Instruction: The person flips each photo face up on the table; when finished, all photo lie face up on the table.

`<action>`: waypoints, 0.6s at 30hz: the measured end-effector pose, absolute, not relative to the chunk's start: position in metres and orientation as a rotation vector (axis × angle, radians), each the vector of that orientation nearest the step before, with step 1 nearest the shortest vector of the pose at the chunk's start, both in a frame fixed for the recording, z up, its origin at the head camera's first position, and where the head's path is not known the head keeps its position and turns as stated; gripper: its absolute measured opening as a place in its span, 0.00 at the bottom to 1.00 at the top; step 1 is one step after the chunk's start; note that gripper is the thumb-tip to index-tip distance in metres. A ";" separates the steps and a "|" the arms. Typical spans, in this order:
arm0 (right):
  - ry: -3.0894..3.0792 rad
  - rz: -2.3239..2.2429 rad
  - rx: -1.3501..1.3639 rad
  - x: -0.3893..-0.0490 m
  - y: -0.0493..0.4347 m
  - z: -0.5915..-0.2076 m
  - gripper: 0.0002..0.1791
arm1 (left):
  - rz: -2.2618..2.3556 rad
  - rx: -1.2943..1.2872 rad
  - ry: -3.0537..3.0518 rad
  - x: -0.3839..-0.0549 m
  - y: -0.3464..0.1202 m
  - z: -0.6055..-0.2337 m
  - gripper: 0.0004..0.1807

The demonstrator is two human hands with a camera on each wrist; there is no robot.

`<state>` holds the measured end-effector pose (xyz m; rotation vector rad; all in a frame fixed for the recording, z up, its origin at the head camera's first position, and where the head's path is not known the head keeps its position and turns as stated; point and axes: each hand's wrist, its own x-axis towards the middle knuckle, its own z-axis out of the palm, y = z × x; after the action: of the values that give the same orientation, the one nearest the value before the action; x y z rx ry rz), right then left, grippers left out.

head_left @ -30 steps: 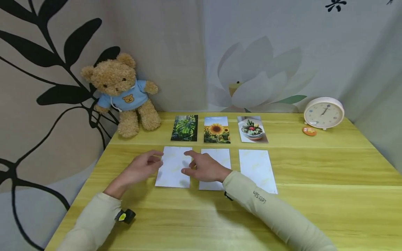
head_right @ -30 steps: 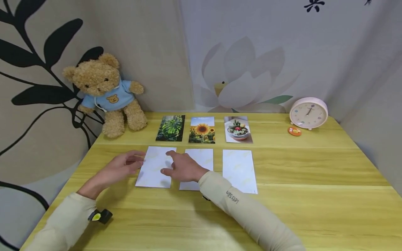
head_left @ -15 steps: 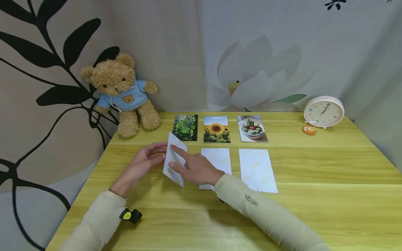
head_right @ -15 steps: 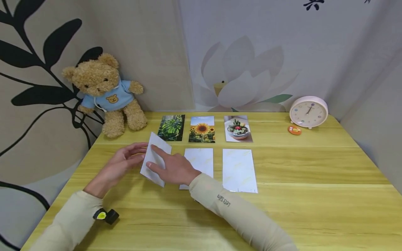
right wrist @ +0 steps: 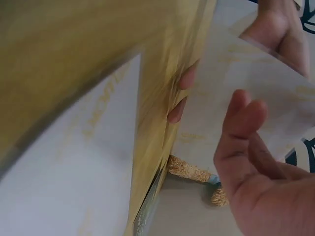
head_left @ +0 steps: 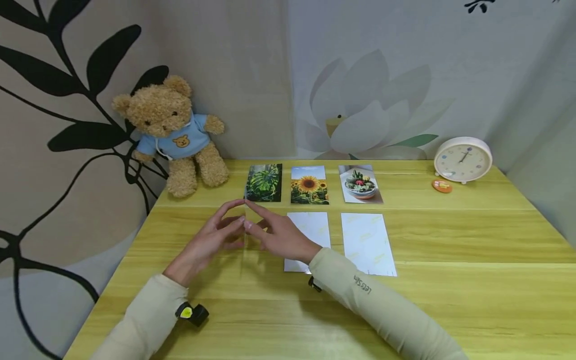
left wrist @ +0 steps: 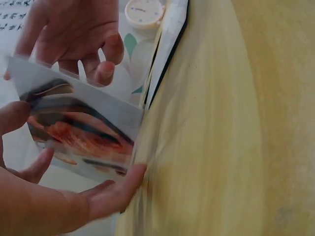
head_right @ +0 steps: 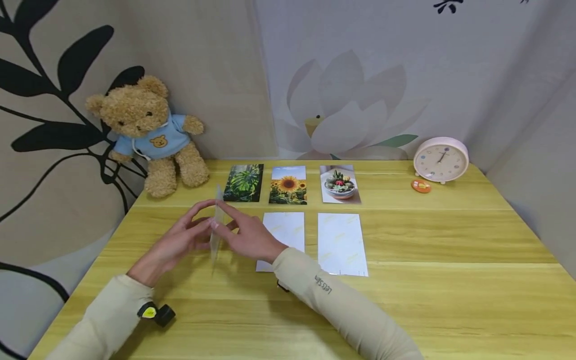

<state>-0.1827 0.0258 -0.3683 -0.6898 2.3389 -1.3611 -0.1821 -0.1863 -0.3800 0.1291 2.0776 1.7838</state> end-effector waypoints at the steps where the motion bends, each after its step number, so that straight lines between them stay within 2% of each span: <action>1: 2.310 -1.395 -0.675 -0.182 0.026 -0.367 0.33 | 1.785 0.126 2.064 -0.182 -0.186 -0.380 0.34; 8: 2.252 -1.572 -0.594 -0.179 0.027 -0.369 0.32 | 1.748 0.056 2.076 -0.174 -0.192 -0.381 0.37; 12: 2.245 -1.795 -0.515 -0.183 0.030 -0.371 0.36 | 1.697 0.001 2.149 -0.172 -0.191 -0.378 0.38; 18: 2.254 -2.030 -0.285 -0.189 0.036 -0.370 0.41 | 1.683 0.052 2.194 -0.170 -0.193 -0.373 0.40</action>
<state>-0.1889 0.0364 -0.3698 -0.2848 2.2538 -2.0304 -0.1701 -0.1928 -0.3732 0.0518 2.1945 1.6833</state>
